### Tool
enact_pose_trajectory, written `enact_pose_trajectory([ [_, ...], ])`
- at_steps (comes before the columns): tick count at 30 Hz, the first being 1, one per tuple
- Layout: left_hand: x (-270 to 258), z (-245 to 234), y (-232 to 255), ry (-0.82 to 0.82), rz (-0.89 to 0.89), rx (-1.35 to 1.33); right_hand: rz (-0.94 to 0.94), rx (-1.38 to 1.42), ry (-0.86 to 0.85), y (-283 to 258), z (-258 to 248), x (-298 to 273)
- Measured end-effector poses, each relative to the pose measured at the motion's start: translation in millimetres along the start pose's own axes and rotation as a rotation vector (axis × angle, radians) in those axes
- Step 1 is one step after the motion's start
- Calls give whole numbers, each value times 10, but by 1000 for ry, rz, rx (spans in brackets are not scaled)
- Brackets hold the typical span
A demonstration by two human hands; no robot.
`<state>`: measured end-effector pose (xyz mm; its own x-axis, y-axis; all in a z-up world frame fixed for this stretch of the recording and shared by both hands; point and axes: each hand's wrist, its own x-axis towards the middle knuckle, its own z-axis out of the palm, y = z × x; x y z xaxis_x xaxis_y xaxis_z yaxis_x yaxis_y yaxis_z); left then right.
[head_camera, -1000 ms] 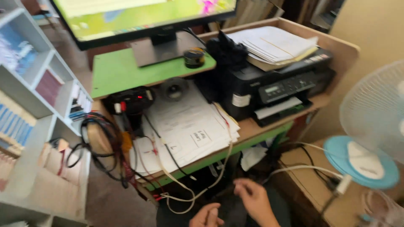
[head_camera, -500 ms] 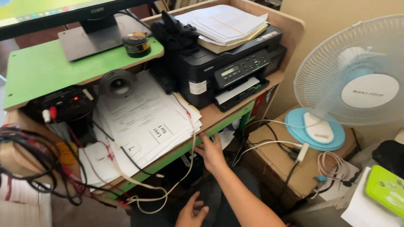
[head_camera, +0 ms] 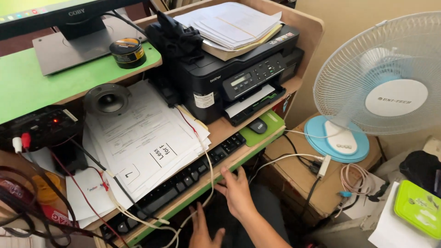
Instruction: The person organizes a cluttered desk by handling various electronic components and cables. They pick up and inspect two black rectangular devices, place them on the desk, and then move a keyboard and mouse into position. The person also sorts through a bundle of wires and plugs a connector into a power strip.
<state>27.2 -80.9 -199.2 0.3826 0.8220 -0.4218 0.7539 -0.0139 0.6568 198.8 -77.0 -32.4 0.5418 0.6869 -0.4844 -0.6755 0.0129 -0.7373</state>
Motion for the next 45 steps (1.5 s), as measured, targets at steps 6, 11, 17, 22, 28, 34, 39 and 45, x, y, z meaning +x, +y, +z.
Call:
enact_pose_trajectory([
  [6, -335, -166, 335, -47, -194, 265, 30, 7, 53, 99, -75, 43],
  [11, -383, -105, 70, 441, 89, 312, -47, 27, 23, 207, -173, 188],
  [17, -668, -655, 587, 869, 706, 167, -119, 35, 6, 312, -245, 292],
  [22, -883, -926, 925, 792, 781, 241, -102, 15, -41, 150, -341, 72],
  [28, -874, -739, 869, 679, 635, 273, -17, -177, -15, 5, -513, -48],
  [34, -716, -596, 618, 767, 745, 338, -493, -1166, 171, -914, -1010, 40],
  [39, -568, -487, 559, 631, 660, 424, -1448, -1171, 117, -1393, -1067, 1151],
  [45, -462, -527, 481, 775, 875, 447, -1518, -1220, -78, -1314, -1065, 1717],
])
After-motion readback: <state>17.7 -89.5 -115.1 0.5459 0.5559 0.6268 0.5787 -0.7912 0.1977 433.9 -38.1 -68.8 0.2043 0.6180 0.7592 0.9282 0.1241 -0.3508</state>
